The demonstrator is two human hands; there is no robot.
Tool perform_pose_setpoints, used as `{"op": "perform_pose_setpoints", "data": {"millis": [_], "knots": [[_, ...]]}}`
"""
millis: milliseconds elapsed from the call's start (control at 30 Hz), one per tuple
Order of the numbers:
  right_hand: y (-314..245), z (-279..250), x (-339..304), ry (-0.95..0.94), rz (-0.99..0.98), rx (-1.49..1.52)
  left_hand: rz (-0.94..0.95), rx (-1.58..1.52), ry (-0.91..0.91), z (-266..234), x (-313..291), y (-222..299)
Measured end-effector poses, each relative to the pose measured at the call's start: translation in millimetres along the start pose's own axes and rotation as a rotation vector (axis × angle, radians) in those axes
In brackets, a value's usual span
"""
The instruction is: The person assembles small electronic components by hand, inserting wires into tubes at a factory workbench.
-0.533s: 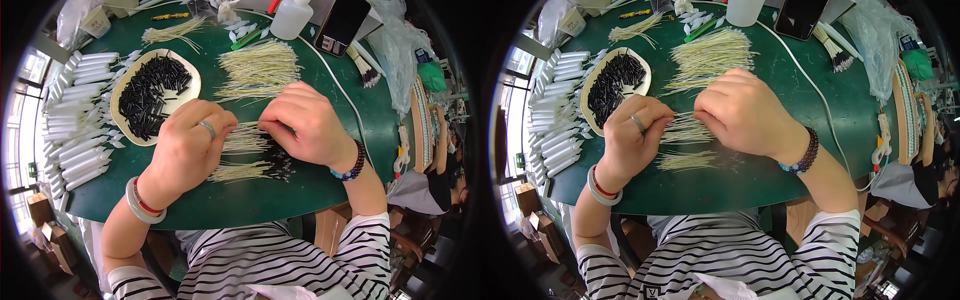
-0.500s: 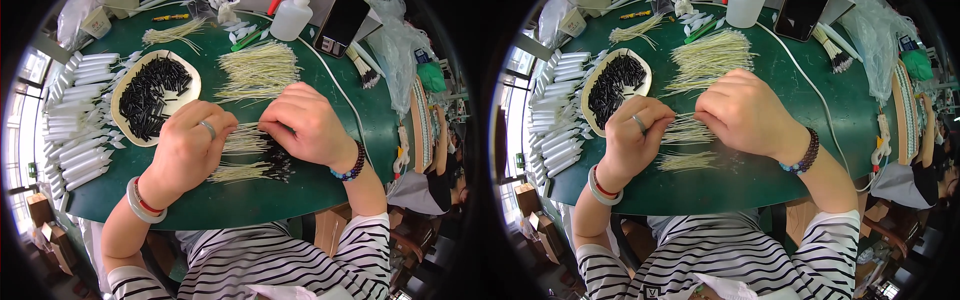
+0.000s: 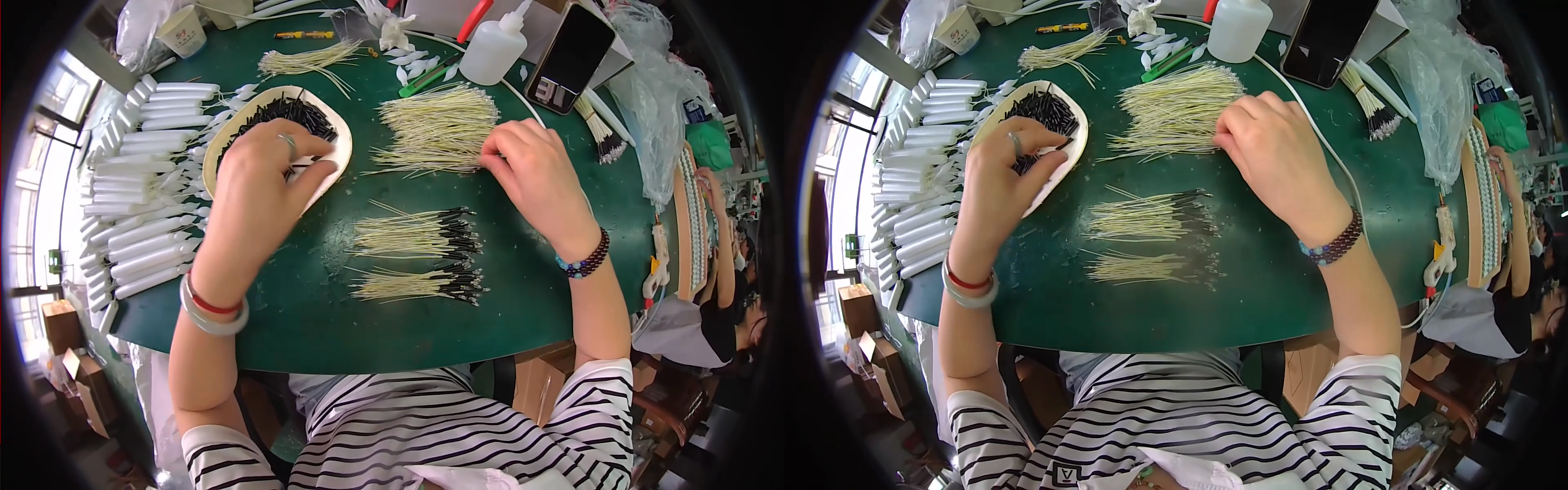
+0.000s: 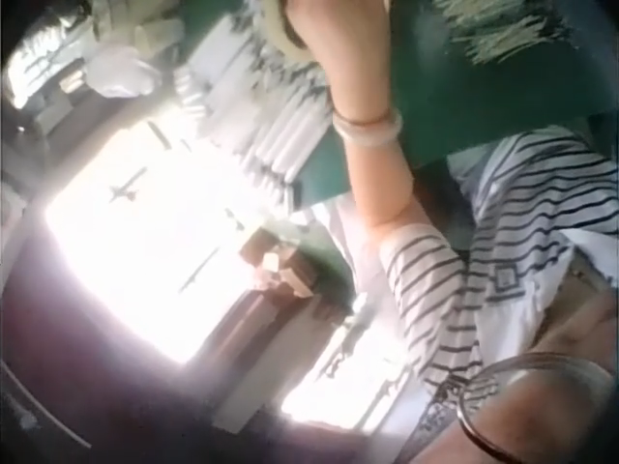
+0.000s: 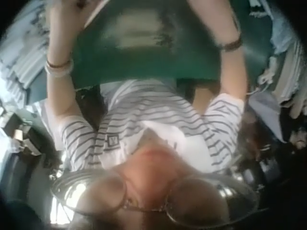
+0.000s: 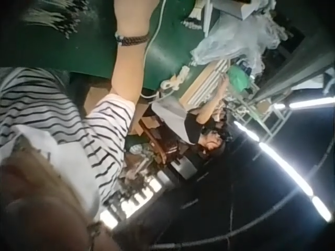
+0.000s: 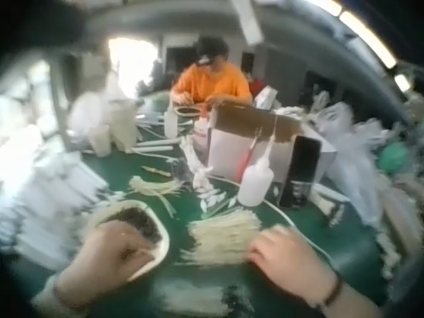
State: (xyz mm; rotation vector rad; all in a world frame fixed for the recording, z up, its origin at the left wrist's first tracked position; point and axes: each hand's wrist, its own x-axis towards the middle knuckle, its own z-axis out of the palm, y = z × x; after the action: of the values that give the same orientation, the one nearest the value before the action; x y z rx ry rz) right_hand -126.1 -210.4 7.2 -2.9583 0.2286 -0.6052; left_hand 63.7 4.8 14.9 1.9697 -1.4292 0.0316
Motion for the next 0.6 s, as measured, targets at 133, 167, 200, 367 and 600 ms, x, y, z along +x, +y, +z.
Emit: {"op": "perform_pose_setpoints", "data": {"millis": [133,167,200,367,600], "knots": [[11.7,-0.4,-3.8,-0.099,0.041,0.011,-0.054,0.083,-0.116,7.1,1.5,-21.9],[11.3,-1.1,-3.9,-0.054,0.027,0.016,-0.040,0.112,-0.103,7.9,2.0,-21.2],[10.3,-1.7,-3.3,-0.008,0.013,0.020,-0.043,0.117,-0.100,7.7,3.1,-20.2],[6.5,-3.0,-3.6,0.058,0.001,0.043,-0.007,0.348,-0.098,17.5,5.3,-17.5],[4.0,-15.4,0.8,0.054,0.066,0.251,-0.034,0.280,0.127,13.4,7.4,-9.6]]}}
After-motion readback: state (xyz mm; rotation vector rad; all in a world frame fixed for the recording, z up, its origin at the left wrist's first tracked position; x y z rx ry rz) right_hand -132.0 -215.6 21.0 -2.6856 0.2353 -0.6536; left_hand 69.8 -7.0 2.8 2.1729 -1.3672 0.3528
